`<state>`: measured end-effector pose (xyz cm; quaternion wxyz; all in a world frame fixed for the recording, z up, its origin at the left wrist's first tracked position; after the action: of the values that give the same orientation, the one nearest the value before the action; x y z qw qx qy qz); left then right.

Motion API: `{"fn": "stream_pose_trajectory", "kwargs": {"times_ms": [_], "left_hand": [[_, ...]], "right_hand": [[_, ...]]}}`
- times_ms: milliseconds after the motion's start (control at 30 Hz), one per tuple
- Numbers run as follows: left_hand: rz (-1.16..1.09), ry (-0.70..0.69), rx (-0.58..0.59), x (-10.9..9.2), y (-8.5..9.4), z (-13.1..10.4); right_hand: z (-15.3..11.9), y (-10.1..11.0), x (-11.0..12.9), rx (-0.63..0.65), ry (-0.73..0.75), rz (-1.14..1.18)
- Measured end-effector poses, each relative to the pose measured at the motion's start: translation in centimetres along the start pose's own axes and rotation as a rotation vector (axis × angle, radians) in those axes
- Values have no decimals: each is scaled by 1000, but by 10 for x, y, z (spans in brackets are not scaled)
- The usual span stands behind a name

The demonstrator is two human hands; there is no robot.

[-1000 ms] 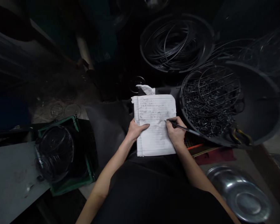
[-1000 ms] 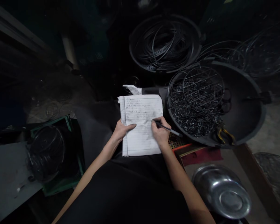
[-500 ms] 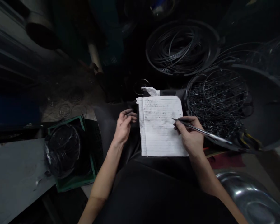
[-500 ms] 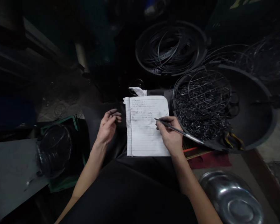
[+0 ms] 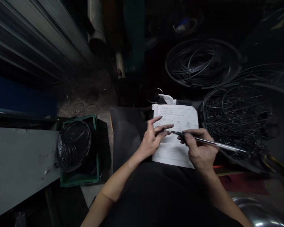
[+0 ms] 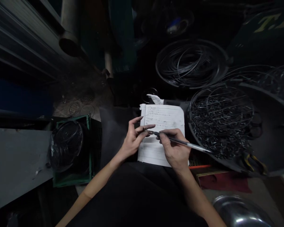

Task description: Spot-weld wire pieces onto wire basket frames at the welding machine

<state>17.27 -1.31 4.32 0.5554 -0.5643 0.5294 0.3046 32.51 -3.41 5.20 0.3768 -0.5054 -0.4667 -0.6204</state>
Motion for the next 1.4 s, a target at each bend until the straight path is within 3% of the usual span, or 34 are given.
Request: {"fn": "stream_pose_trajectory", "kwargs": {"times_ms": [400, 667, 767, 1000, 1233, 1333, 1400], "left_hand": [[216, -127, 94, -3, 3, -4], [259, -95, -20, 1, 6, -3], [286, -102, 5, -2, 6, -3], [317, -95, 161, -12, 4, -8], [452, -162, 156, 0, 2, -20], [528, -141, 156, 0, 4, -9], [548, -151, 125, -8, 10, 4]], "right_hand": [[4, 8, 0, 122, 53, -204], [4, 13, -5, 97, 39, -161], [5, 14, -6, 115, 45, -195], [21, 10, 8, 454, 52, -257], [17, 0, 3, 499, 20, -163], [24, -7, -6, 569, -70, -97], [46, -9, -9, 580, -102, -65]]}}
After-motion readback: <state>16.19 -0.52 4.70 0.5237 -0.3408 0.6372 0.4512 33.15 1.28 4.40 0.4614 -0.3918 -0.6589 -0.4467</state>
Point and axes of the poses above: each hand's wrist, its own z-axis towards the middle knuckle, its own y-axis out of the back of the hand, x = y × z, the point moved 3 cm from there along z, towards the middle knuckle, and after that the axes turned 4 degrees about -y, right-handed, at the moved point
